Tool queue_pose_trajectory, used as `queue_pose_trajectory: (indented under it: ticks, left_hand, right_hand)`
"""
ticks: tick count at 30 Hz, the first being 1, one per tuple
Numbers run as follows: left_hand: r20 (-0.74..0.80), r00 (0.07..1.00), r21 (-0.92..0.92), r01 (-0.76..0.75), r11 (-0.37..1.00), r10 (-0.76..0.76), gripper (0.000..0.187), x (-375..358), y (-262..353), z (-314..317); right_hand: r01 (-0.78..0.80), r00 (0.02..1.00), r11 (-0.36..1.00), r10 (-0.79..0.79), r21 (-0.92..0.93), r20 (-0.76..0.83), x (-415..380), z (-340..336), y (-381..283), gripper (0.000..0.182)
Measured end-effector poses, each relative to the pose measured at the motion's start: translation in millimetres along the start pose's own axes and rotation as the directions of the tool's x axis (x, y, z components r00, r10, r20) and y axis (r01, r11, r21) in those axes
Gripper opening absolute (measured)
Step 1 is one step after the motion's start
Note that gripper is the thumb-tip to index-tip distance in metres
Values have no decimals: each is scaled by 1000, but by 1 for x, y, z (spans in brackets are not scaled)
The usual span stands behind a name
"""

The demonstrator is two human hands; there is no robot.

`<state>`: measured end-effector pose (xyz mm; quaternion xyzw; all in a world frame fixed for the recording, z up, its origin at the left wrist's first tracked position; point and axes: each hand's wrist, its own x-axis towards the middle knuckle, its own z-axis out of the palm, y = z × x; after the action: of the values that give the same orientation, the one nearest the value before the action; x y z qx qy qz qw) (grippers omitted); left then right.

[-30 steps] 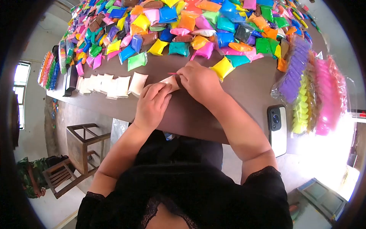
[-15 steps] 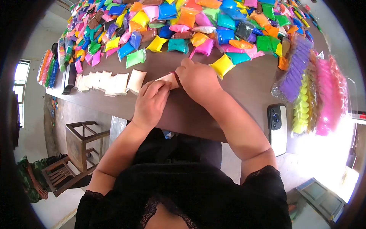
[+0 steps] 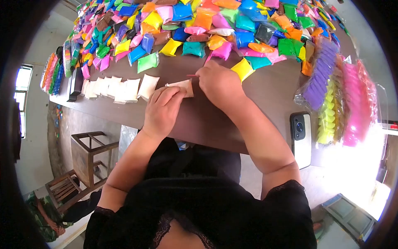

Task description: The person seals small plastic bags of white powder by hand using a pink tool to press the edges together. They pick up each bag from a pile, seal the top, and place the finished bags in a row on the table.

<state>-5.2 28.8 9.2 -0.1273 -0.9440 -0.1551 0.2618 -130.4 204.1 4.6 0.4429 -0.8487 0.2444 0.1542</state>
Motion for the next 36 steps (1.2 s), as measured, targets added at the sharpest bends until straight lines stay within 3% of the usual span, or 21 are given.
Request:
queue_pose_trajectory:
  ticks: [2,3,4,6,8,12,15,19,21,25,27,30,32,34,35,36]
  left_hand:
    - [22,999,5,-46,999,46,24,7,-9,-12]
    - [45,995,10,-86,996,86,22,8,-14,-15]
    - [47,995,9,-84,996,83,22,4,-18,-14]
    - [-108,992,-19,62,998,-64,21,-2,-24,-10]
    - [-83,996,12,23,1000,-22,25,-4,-19,-9]
    - [34,996,-142,-77,987,83,37,1,7,0]
    - [78,996,-116,-39,992,48,37,-1,11,3]
    - [81,996,-118,-28,993,38,38,-1,10,3]
    - [81,996,-126,-24,992,35,38,0,10,4]
    - [61,998,-141,-23,990,31,38,0,9,5]
    - [52,998,-155,-30,987,39,39,-1,9,4]
    - [70,998,-207,14,978,1,41,1,8,2]
    - [85,993,-262,100,960,-80,44,2,3,4]
    - [37,996,-149,84,985,-79,40,6,-3,7]
    - [60,941,-463,323,826,-334,38,10,-5,8]
    - [159,827,-709,476,520,-539,35,15,-6,8]
  right_hand:
    - [-89,983,970,122,227,-135,-1,4,9,6]
    - [-143,976,936,186,321,-109,-1,1,7,8]
    - [-144,977,935,187,323,-106,0,-1,6,8]
    - [-194,969,903,236,383,-65,1,-1,3,10]
    - [-198,968,895,242,399,-61,0,2,7,10]
    - [-222,966,859,258,462,-16,-1,1,7,10]
    - [-191,982,856,168,480,92,-3,-6,-2,10]
    - [-139,990,897,120,419,72,-2,-1,1,9]
    - [-135,990,962,139,239,-3,1,1,5,8]
    - [-52,994,931,83,362,-69,2,-11,-8,7]
    - [-94,993,954,70,285,94,-1,-5,-10,10]
    - [-175,984,953,172,249,35,4,4,4,12]
    - [-137,986,941,158,309,-45,6,4,4,13]
    - [-378,896,578,426,724,128,7,-8,-5,22]
    - [-379,880,489,452,786,143,8,-13,-7,33]
    - [-371,882,491,453,788,133,10,-14,-8,33]
